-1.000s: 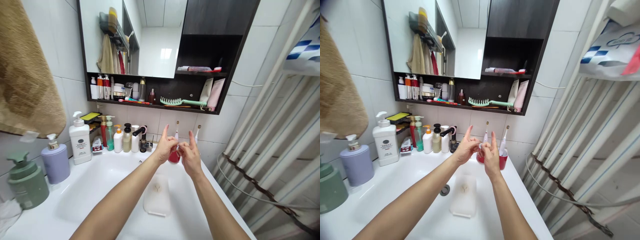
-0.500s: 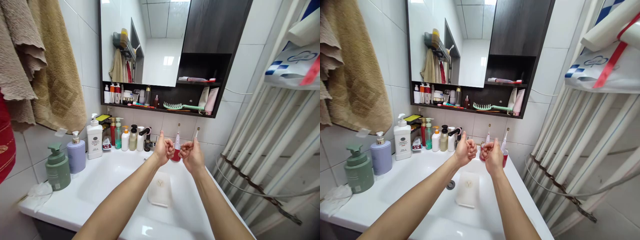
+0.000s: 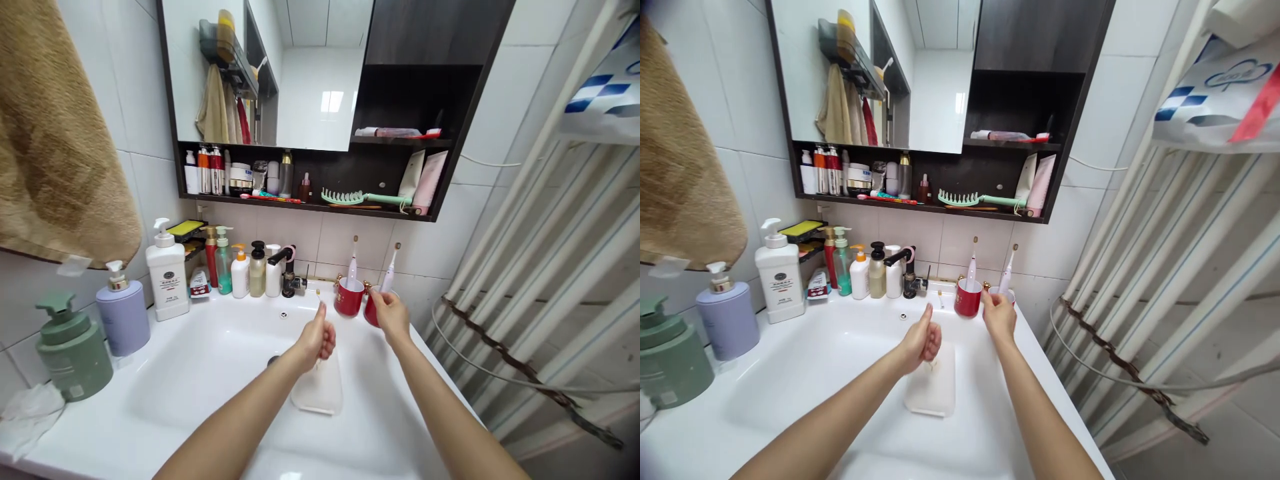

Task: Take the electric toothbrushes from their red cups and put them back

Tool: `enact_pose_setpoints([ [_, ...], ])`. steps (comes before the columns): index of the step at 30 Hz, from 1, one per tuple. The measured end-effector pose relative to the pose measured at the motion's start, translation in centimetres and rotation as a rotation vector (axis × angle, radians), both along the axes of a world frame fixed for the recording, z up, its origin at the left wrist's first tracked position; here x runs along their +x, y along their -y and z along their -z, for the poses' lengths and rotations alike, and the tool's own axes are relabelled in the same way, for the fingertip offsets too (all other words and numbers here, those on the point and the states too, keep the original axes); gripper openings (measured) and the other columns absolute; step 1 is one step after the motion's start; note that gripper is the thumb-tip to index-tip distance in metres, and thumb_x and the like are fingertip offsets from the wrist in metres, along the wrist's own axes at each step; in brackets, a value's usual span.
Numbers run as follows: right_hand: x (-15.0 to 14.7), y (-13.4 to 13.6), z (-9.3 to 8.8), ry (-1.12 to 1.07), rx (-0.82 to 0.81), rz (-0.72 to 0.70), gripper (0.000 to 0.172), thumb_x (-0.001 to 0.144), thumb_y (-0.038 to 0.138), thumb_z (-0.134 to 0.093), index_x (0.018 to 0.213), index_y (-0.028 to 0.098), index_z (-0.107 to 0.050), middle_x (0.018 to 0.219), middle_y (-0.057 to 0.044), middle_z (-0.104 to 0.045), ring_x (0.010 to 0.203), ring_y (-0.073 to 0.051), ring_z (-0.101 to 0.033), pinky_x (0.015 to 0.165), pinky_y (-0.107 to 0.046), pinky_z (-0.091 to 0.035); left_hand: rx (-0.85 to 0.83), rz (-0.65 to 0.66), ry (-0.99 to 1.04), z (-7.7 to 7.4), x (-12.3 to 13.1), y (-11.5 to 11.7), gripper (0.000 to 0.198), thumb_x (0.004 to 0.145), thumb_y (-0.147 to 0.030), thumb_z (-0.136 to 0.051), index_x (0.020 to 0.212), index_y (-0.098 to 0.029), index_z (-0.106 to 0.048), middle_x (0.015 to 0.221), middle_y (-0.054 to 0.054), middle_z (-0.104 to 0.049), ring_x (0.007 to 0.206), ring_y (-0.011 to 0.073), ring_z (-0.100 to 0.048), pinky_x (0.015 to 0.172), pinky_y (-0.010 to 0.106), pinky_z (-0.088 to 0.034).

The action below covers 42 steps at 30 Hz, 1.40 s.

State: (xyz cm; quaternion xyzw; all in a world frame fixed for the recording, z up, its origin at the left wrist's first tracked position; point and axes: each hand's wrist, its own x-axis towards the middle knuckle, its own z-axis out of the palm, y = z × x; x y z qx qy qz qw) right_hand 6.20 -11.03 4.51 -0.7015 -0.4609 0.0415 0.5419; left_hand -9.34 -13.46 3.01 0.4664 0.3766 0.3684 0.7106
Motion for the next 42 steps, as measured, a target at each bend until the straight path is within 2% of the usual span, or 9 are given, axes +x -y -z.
enact_pose_setpoints([
  [2, 2.6, -1.7, 1.2, 0.109, -0.057, 0.124, 0.031, 0.054, 0.039, -0.048, 0.074, 0.016, -0.054, 0.08, -0.011, -0.05, 0.075, -0.022, -0.046, 0.062, -0.032, -0.034, -0.04, -0.033, -0.052, 2.8, -0.4, 0.1, 0.054, 0.054, -0.068, -0.02, 0.044, -0.015, -0.032, 0.031, -0.006, -0.031, 0.028, 0.0022, -0.025, 0.036, 0.017, -0.011],
  [4, 4.5, -3.0, 2.0, 0.161, -0.107, 0.139, 0.033, 0.051, 0.033, -0.052, 0.078, 0.016, -0.055, 0.088, -0.013, -0.046, 0.084, -0.025, -0.043, 0.066, -0.034, -0.033, -0.06, -0.04, -0.088, 4.6, -0.6, 0.3, 0.053, 0.053, -0.067, -0.024, 0.047, -0.015, -0.034, 0.033, -0.006, -0.032, 0.028, 0.002, -0.026, 0.037, 0.017, -0.013],
  [7, 5.6, -3.7, 2.9, 0.243, -0.171, 0.111, 0.022, 0.051, 0.028, -0.051, 0.07, 0.017, -0.056, 0.081, -0.01, -0.048, 0.081, -0.024, -0.045, 0.064, -0.032, -0.034, -0.049, -0.02, -0.113, 5.6, -0.7, 0.4, 0.05, 0.054, -0.064, -0.03, 0.053, -0.015, -0.039, 0.036, -0.005, -0.037, 0.03, 0.0027, -0.029, 0.038, 0.018, -0.015],
  [13, 5.0, 0.2, 3.6, 0.385, -0.244, 0.073, 0.016, 0.057, 0.029, -0.047, 0.063, 0.016, -0.054, 0.073, -0.009, -0.048, 0.078, -0.024, -0.046, 0.063, -0.032, -0.034, 0.017, -0.045, -0.136, 5.0, -1.6, 0.2, 0.036, 0.06, -0.05, -0.038, 0.057, -0.014, -0.041, 0.042, -0.005, -0.04, 0.034, 0.003, -0.033, 0.039, 0.017, -0.018],
  [21, -0.2, 6.2, 5.6, 0.532, -0.264, -0.155, 0.015, 0.061, 0.03, -0.045, 0.065, 0.017, -0.052, 0.1, -0.011, -0.041, 0.091, -0.022, -0.043, 0.069, -0.03, -0.035, 0.216, -0.184, -0.205, 3.2, -0.1, -0.9, 0.018, 0.061, -0.031, -0.045, 0.067, -0.015, -0.047, 0.068, 0.002, -0.051, 0.058, 0.0087, -0.046, 0.051, 0.019, -0.031],
  [27, -5.0, 6.1, 8.3, 0.453, -0.276, -0.352, 0.008, 0.062, 0.024, -0.043, 0.064, 0.019, -0.049, 0.104, -0.009, -0.038, 0.086, -0.02, -0.047, 0.068, -0.03, -0.037, 0.357, -0.313, -0.284, 3.6, 1.1, -3.2, 0.033, 0.053, -0.021, -0.056, 0.085, -0.017, -0.048, 0.086, 0.004, -0.052, 0.082, 0.0142, -0.044, 0.071, 0.023, -0.03],
  [34, -6.7, 5.3, 9.8, 0.386, -0.302, -0.414, 0.005, 0.062, 0.021, -0.042, 0.062, 0.019, -0.047, 0.109, -0.008, -0.035, 0.073, -0.017, -0.051, 0.061, -0.03, -0.038, 0.373, -0.391, -0.265, 5.1, 0.1, -4.6, 0.01, 0.055, -0.016, -0.052, 0.064, -0.016, -0.051, 0.057, -0.002, -0.05, 0.065, 0.0128, -0.046, 0.064, 0.023, -0.033],
  [38, -6.4, 5.2, 9.6, 0.352, -0.317, -0.417, 0.009, 0.061, 0.021, -0.043, 0.067, 0.019, -0.05, 0.111, -0.01, -0.035, 0.084, -0.02, -0.048, 0.065, -0.032, -0.037, 0.45, -0.437, -0.112, 3.1, -0.9, -4.4, 0.011, 0.058, -0.02, -0.049, 0.068, -0.016, -0.049, 0.062, -0.003, -0.049, 0.063, 0.0088, -0.044, 0.062, 0.019, -0.033],
  [42, -6.0, 5.0, 7.4, 0.234, -0.205, -0.427, 0.024, 0.061, 0.024, -0.045, 0.084, 0.019, -0.05, 0.112, -0.01, -0.036, 0.099, -0.022, -0.038, 0.073, -0.033, -0.034, 0.493, -0.474, 0.038, 0.5, -2.5, -3.1, 0.016, 0.063, -0.027, -0.045, 0.075, -0.017, -0.047, 0.068, -0.002, -0.05, 0.064, 0.0074, -0.044, 0.062, 0.018, -0.034],
])
